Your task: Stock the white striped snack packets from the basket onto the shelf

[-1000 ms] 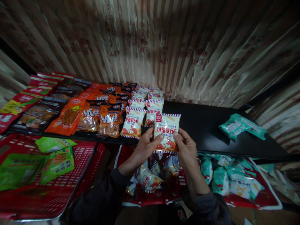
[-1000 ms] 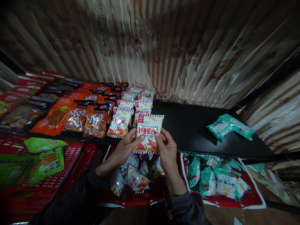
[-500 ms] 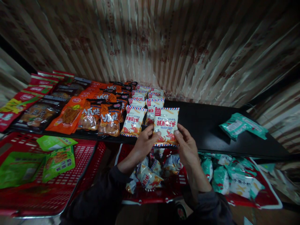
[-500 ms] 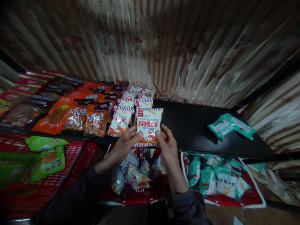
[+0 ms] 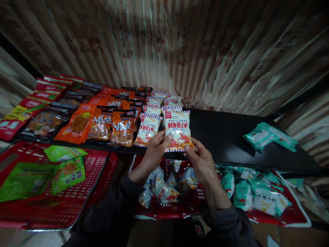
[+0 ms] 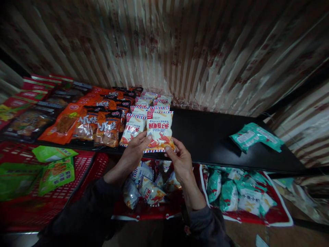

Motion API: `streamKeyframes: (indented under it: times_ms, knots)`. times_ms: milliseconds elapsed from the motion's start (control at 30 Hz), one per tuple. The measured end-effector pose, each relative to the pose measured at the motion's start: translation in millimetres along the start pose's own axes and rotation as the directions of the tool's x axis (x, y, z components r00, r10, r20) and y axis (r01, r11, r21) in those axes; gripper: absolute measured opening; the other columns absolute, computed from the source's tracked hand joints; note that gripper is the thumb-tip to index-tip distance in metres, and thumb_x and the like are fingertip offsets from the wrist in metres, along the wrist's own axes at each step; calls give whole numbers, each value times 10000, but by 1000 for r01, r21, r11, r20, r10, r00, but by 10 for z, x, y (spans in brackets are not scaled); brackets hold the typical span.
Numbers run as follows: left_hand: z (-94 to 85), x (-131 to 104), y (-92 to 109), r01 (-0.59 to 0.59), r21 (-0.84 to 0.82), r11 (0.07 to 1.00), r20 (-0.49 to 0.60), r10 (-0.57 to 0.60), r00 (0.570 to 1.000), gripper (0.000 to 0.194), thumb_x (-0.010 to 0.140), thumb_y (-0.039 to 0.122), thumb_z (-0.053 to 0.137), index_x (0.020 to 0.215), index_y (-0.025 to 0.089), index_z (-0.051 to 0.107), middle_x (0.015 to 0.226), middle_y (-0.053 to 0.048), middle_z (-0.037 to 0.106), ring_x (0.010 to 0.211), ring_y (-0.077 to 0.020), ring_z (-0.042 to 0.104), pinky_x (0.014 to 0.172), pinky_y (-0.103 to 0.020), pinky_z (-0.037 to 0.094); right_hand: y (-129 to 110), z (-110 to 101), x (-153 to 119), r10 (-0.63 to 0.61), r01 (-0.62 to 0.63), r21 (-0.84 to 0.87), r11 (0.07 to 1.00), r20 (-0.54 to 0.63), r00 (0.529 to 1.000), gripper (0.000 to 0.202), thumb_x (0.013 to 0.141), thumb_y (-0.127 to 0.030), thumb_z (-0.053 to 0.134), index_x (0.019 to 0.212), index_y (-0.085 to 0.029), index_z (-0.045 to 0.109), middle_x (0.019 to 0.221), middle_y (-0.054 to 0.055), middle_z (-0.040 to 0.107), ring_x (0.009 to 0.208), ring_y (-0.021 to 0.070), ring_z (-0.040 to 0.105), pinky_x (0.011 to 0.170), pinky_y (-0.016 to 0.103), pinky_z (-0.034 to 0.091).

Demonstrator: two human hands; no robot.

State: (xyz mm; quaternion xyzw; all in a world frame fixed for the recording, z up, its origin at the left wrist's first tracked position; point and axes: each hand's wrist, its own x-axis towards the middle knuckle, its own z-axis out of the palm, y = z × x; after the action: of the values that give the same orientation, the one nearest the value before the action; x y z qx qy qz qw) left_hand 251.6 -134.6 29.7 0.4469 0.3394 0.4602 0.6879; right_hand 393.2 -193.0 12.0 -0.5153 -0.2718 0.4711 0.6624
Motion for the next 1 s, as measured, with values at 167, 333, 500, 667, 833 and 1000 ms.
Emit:
streamKeyframes:
  times_ms: [167,333,500,667,833,1000]
  knots:
    - [8,-21,64,80,-74,994,-30,-83,996,316,824,337,672,1105,193,677,1201,-96,699,1123,-277,637,989,-438,485,-21,-8,-6,-50,49,-8,999,-49,998,451,614,-351,858,1029,-237,726,938,13,747,717,126,615,588,248,523]
    - [67,-88,134,131,-121,984,7,-132,991,483,754,182,692,1229,173,602,1204,-108,694,1142,-268,630,1031,-457,447,-63,-42,5,-74,74,-5,997,-106,992,452,606,-361,852,1019,-233,721,946,15,730,738,123,606,607,248,514]
    - [88,-78,94,98,-82,992,39,-95,995,535,730,111,646,1259,136,569,1207,-110,699,1138,-252,640,1062,-450,422,-72,-49,19,-76,76,-4,997,-131,989,474,586,-361,859,1018,-226,716,970,16,726,756,131,606,600,251,503]
    - [49,-45,19,47,-34,998,50,-45,998,540,734,121,665,1265,136,566,1248,-117,682,1177,-258,627,1077,-453,424,-75,-39,18,-57,60,16,998,-129,990,469,578,-344,868,1008,-228,722,930,6,736,721,115,592,593,236,488]
    - [19,-44,2,20,11,1000,74,-21,997,538,752,113,652,1281,150,566,1268,-119,672,1195,-261,619,1088,-467,422,-65,-56,17,-89,86,-29,996,-121,989,486,595,-362,859,1040,-233,713,945,20,742,724,134,605,592,256,495]
    - [18,-52,22,7,28,1000,71,-9,997,559,747,97,643,1298,147,556,1323,-137,637,1240,-265,591,1107,-468,406,-51,-55,4,-75,73,-18,997,-114,991,505,609,-378,856,1074,-249,707,1032,28,737,788,153,632,614,262,508]
